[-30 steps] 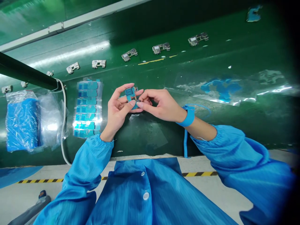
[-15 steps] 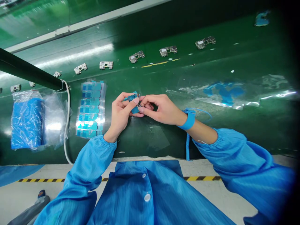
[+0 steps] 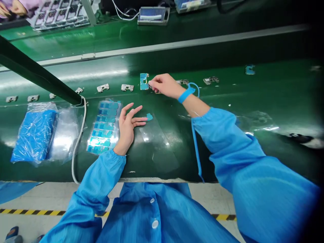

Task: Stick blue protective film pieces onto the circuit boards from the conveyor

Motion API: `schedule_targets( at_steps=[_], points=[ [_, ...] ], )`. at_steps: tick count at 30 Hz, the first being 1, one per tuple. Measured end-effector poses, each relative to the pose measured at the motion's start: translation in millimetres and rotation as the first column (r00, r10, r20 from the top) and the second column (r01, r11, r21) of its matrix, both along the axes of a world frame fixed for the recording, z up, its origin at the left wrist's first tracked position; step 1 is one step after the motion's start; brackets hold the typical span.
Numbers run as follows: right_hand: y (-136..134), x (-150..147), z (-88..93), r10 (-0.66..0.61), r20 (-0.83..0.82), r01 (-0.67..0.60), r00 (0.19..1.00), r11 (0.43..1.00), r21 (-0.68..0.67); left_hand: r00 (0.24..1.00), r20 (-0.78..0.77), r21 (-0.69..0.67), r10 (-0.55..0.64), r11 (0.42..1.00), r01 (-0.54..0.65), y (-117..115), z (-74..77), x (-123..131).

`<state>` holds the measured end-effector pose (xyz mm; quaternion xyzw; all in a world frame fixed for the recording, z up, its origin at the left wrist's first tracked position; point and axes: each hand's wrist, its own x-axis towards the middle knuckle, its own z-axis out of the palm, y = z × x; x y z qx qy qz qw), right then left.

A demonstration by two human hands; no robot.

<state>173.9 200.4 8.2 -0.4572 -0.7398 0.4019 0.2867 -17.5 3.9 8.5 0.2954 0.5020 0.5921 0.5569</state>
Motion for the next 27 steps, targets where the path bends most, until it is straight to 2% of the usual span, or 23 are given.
schedule_targets(
  at_steps=[2, 5, 7, 10, 12, 14, 15, 17, 20, 22, 23, 24, 25, 27],
  points=[
    [41, 2, -1.5, -0.025, 0.259, -0.007, 0.966, 0.993, 0.121, 0.999, -0.032, 0.019, 0.025, 1.000, -0.025, 2, -1.4, -3],
    [71, 10, -2.8, -0.030, 0.516, -0.058, 0.856, 0.986, 0.154, 0.999, -0.035, 0.039, 0.024, 0.999, -0.022, 5, -3.0, -3],
    [73, 16, -0.6, -0.022, 0.543, -0.059, 0.839, 0.990, 0.131, 1.000, -0.022, 0.049, 0.019, 0.999, -0.018, 5, -3.0, -2],
    [64, 20, 8.1, 0.047, 0.444, -0.066, 0.895, 0.997, 0.029, 1.000, 0.002, 0.053, 0.007, 0.999, -0.007, 5, -3.2, -1],
    [49, 19, 15.3, 0.049, 0.282, -0.057, 0.958, 0.998, 0.022, 1.000, 0.011, 0.059, -0.009, 0.998, 0.009, 5, -5.0, 0],
    [28, 12, 21.7, 0.010, 0.029, -0.011, 1.000, 0.999, 0.041, 1.000, 0.000, 0.076, -0.021, 0.997, 0.021, 6, -8.8, 0],
    [15, 7, 24.3, -0.010, -0.109, 0.012, 0.994, 1.000, 0.018, 1.000, -0.016, 0.088, -0.023, 0.996, 0.025, 6, -11.0, 1],
    [-17, -7, 27.4, -0.068, -0.344, 0.029, 0.937, 0.993, -0.117, 0.998, -0.058, 0.130, -0.016, 0.991, 0.024, 7, -14.9, 3],
    [-70, -32, 25.8, -0.130, -0.519, -0.072, 0.845, 0.933, -0.351, 0.996, -0.079, 0.267, -0.048, 0.961, 0.067, 7, -17.3, 7],
    [-101, -45, 20.7, -0.116, -0.546, -0.171, 0.830, 0.878, -0.447, 0.995, -0.070, 0.363, -0.073, 0.927, 0.093, 8, -17.2, 8],
    [-112, -47, 17.4, -0.088, -0.534, -0.197, 0.841, 0.870, -0.453, 0.996, -0.065, 0.393, -0.068, 0.915, 0.088, 9, -17.1, 8],
    [-121, -47, 13.9, -0.044, -0.499, -0.196, 0.865, 0.887, -0.418, 0.997, -0.059, 0.409, -0.042, 0.910, 0.063, 10, -17.2, 7],
    [-128, -43, 10.3, 0.014, -0.431, -0.173, 0.902, 0.928, -0.331, 0.999, -0.044, 0.410, 0.002, 0.912, 0.017, 11, -17.4, 5],
    [-133, -26, 2.3, 0.147, -0.165, -0.156, 0.975, 0.987, -0.043, 0.994, 0.032, 0.376, 0.105, 0.920, -0.109, 14, -18.0, -2]
  ],
)
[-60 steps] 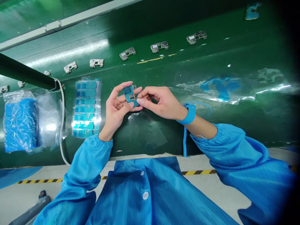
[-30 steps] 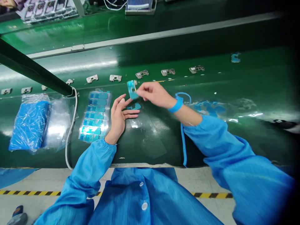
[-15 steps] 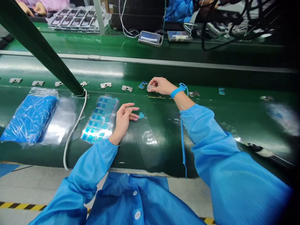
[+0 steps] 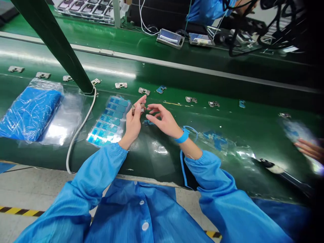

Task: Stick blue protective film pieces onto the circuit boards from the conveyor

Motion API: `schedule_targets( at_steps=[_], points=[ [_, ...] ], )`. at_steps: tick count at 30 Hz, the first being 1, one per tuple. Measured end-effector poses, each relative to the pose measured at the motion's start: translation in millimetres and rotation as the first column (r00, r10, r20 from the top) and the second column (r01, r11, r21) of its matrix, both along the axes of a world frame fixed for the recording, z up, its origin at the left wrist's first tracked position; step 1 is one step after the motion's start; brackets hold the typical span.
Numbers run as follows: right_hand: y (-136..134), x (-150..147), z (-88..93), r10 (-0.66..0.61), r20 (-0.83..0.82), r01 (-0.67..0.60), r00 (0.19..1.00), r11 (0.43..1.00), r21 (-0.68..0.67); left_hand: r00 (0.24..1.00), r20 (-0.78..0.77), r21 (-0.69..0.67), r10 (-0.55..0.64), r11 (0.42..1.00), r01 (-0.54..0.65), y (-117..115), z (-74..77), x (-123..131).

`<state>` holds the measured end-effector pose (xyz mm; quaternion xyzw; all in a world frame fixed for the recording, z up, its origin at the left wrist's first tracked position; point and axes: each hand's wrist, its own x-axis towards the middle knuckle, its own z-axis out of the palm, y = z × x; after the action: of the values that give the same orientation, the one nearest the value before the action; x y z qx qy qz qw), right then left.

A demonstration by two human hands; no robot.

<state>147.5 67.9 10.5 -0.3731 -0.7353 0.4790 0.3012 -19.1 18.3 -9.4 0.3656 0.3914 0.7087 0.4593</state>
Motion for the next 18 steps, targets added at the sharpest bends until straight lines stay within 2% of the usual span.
schedule_targets(
  at_steps=[1, 2, 3, 5, 8, 11, 13, 15, 17, 18],
  points=[
    [0, 11, -4.6, 0.024, 0.158, -0.051, 0.987, 0.984, 0.169, 0.997, 0.056, -0.029, 0.048, 0.999, -0.046, 2, -0.1, -4],
    [1, 22, -9.7, 0.049, 0.317, -0.141, 0.947, 0.951, 0.275, 0.990, 0.110, -0.062, 0.085, 0.995, -0.078, 3, 0.2, -7],
    [3, 33, -15.5, 0.063, 0.443, -0.223, 0.894, 0.921, 0.319, 0.983, 0.153, -0.094, 0.104, 0.992, -0.090, 4, 0.8, -11],
    [6, 48, -28.4, 0.046, 0.553, -0.287, 0.832, 0.888, 0.358, 0.978, 0.185, -0.127, 0.097, 0.989, -0.075, 5, 2.8, -15],
    [7, 56, -46.1, -0.038, 0.480, -0.218, 0.877, 0.857, 0.467, 0.991, 0.122, -0.119, 0.062, 0.992, -0.048, 6, 5.5, -16],
    [5, 53, -53.1, -0.079, 0.353, -0.126, 0.932, 0.844, 0.521, 0.999, 0.011, -0.147, 0.043, 0.988, -0.041, 5, 6.7, -15],
    [2, 51, -51.0, -0.146, 0.241, 0.006, 0.959, 0.865, 0.501, 0.998, -0.065, -0.186, -0.002, 0.982, -0.010, 3, 8.1, -14],
    [-2, 49, -45.6, -0.243, 0.085, 0.193, 0.966, 0.902, 0.386, 0.982, -0.148, -0.230, -0.119, 0.970, 0.082, 0, 10.5, -14],
    [-6, 48, -38.9, -0.305, -0.090, 0.315, 0.948, 0.937, 0.147, 0.898, -0.304, -0.304, -0.319, 0.926, 0.226, -5, 13.0, -12],
    [-8, 49, -35.4, -0.315, -0.176, 0.321, 0.932, 0.947, 0.001, 0.829, -0.379, -0.346, -0.411, 0.894, 0.284, -6, 14.0, -10]
  ],
)
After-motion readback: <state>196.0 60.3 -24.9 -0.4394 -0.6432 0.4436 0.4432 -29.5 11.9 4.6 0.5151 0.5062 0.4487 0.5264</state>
